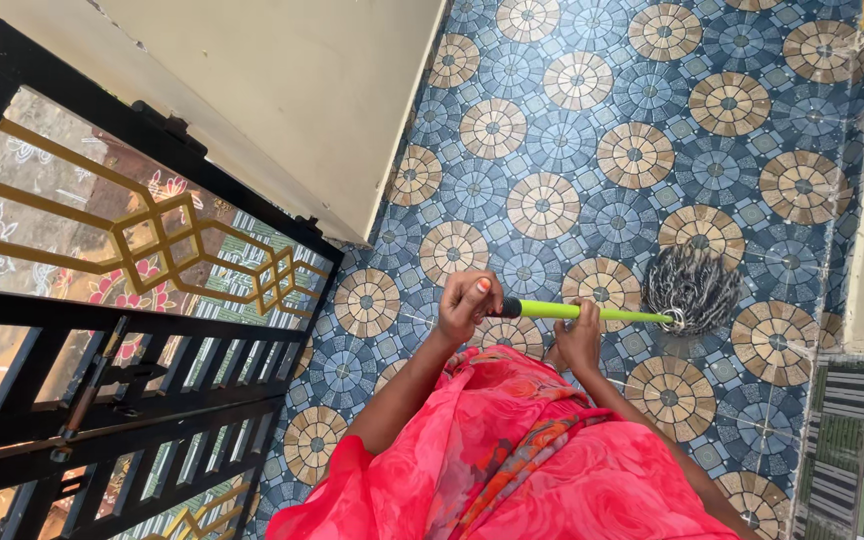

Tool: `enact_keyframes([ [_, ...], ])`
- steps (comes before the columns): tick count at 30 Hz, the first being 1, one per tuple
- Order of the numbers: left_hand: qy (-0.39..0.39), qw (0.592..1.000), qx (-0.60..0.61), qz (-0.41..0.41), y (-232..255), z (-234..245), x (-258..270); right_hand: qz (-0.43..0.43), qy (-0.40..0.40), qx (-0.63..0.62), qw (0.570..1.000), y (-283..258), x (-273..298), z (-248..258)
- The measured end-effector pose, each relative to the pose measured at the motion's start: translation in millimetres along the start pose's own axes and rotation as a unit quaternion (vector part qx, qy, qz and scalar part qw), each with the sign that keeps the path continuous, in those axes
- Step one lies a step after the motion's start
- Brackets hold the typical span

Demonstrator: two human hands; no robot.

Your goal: The person mops a tiled balcony floor using a mop with a green handle.

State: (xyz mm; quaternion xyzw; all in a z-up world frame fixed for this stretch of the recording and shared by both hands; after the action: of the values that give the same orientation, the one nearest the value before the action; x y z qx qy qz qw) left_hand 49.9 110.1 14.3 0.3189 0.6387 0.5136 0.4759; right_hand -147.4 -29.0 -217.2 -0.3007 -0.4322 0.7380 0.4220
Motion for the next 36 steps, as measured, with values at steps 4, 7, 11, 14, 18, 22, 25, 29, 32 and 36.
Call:
enact_keyframes([
  [4, -0.128, 0.988, -0.050, -0.075, 40, -15, 17, -0.001, 0.130, -0.136, 0.982, 4, 26, -12],
  [7, -0.130, 0.981, -0.075, -0.122, 66, -6, 27, 0.013, 0.126, -0.153, 0.980, -2, 28, -31],
  [11, -0.065, 0.982, -0.103, -0.148, 82, 26, 52, 0.030, -0.013, -0.135, 0.990, -18, 7, -76],
  [14, -0.007, 0.974, -0.177, -0.142, 86, 45, 83, 0.058, -0.134, -0.124, 0.982, -34, -10, -119],
  [18, 0.091, 0.958, -0.243, -0.119, 84, 55, 125, 0.070, -0.270, -0.126, 0.952, -59, -24, -190],
  [22, 0.198, 0.931, -0.289, -0.099, 97, 65, 164, 0.226, -0.352, -0.115, 0.901, -105, -9, -241],
  [25, 0.315, 0.898, -0.291, -0.100, 116, 87, 196, 0.171, -0.461, -0.073, 0.868, -143, 21, -270],
  [29, 0.419, 0.862, -0.250, -0.135, 160, 115, 245, 0.181, -0.564, -0.022, 0.805, -210, 70, -269],
  [32, 0.440, 0.847, -0.247, -0.166, 200, 127, 270, 0.229, -0.572, -0.007, 0.788, -249, 110, -251],
  [36, 0.465, 0.845, -0.215, -0.155, 220, 139, 268, 0.299, -0.536, 0.004, 0.790, -258, 109, -230],
])
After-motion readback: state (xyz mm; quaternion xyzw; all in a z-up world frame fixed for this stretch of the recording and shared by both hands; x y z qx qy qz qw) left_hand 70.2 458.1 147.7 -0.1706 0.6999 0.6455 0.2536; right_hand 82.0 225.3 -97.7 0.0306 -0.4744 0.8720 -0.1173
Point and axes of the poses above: each hand's wrist, its own x-axis away from the middle knuckle, its own z-axis out of the back of the hand, y = z × x, the point moved 4 cm from there along -x, towards the middle knuckle, and after that the axes turned 14 degrees about -x, right-handed, at the moved point
